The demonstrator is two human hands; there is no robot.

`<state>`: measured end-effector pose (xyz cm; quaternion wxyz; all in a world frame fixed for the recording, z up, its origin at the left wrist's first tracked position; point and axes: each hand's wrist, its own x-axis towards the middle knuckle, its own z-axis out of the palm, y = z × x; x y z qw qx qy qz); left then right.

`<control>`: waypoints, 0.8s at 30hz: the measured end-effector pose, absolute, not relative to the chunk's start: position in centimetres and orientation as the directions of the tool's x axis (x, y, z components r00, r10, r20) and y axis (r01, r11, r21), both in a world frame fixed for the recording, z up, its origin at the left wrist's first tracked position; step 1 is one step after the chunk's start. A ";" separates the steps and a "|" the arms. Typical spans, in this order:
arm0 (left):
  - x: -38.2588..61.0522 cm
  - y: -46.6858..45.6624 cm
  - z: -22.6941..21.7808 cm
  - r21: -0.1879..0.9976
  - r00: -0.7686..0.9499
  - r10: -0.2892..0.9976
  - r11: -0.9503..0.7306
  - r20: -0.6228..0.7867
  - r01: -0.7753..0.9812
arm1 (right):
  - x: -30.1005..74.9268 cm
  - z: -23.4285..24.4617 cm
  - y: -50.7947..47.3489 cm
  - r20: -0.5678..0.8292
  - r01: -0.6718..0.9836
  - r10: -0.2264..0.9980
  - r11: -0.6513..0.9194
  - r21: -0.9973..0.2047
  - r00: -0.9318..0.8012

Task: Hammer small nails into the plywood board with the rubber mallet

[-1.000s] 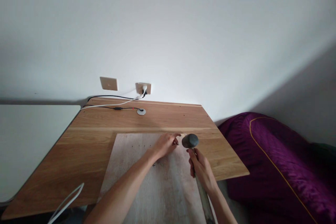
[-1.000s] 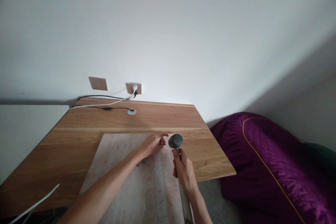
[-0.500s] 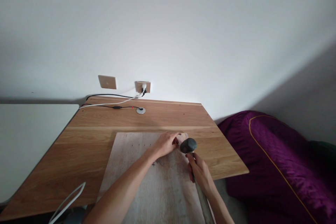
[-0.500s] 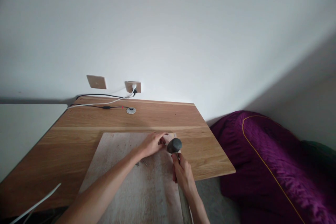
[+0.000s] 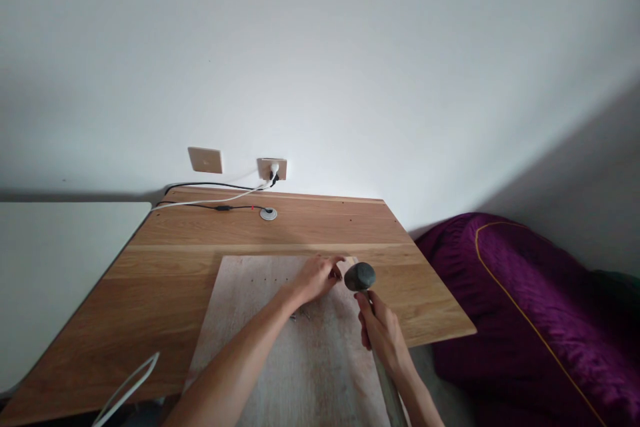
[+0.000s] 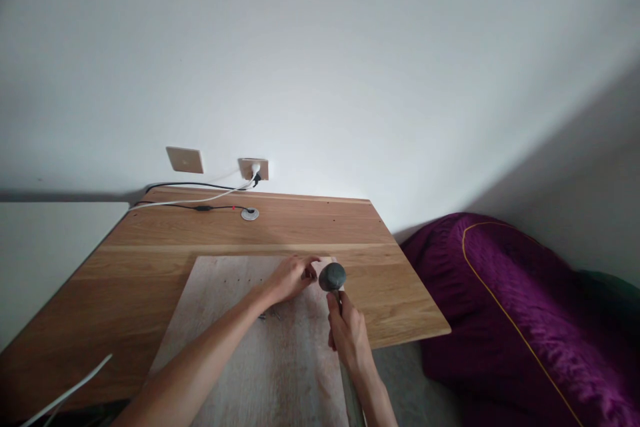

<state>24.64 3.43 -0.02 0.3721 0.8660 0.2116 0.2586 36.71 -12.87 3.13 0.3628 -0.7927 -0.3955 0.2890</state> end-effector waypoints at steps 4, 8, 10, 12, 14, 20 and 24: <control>24.5 3.3 0.3 0.717 0.771 0.568 -0.662 0.288 0.220 | 37.4 2.6 -13.7 -0.208 0.418 0.825 -0.463 -0.782 0.525; 24.5 3.3 0.2 0.731 0.778 0.559 -0.653 0.286 0.200 | 37.3 3.2 -13.7 -0.189 0.430 0.833 -0.446 -0.785 0.519; 24.6 3.4 0.0 0.749 0.782 0.552 -0.639 0.290 0.174 | 36.9 3.7 -13.4 -0.167 0.429 0.841 -0.421 -0.799 0.515; 24.7 3.4 -0.2 0.750 0.778 0.551 -0.641 0.301 0.164 | 36.5 4.1 -13.0 -0.156 0.445 0.854 -0.404 -0.799 0.496; 24.6 3.4 -0.1 0.739 0.776 0.549 -0.653 0.311 0.166 | 36.3 4.2 -12.8 -0.165 0.465 0.863 -0.408 -0.786 0.477; 24.4 3.2 0.4 0.750 0.787 0.538 -0.644 0.303 0.152 | 37.0 2.7 -13.7 -0.191 0.418 0.828 -0.448 -0.790 0.527; 24.6 3.0 0.4 0.707 0.790 0.541 -0.677 0.290 0.204 | 37.7 1.7 -14.3 -0.203 0.419 0.820 -0.466 -0.779 0.535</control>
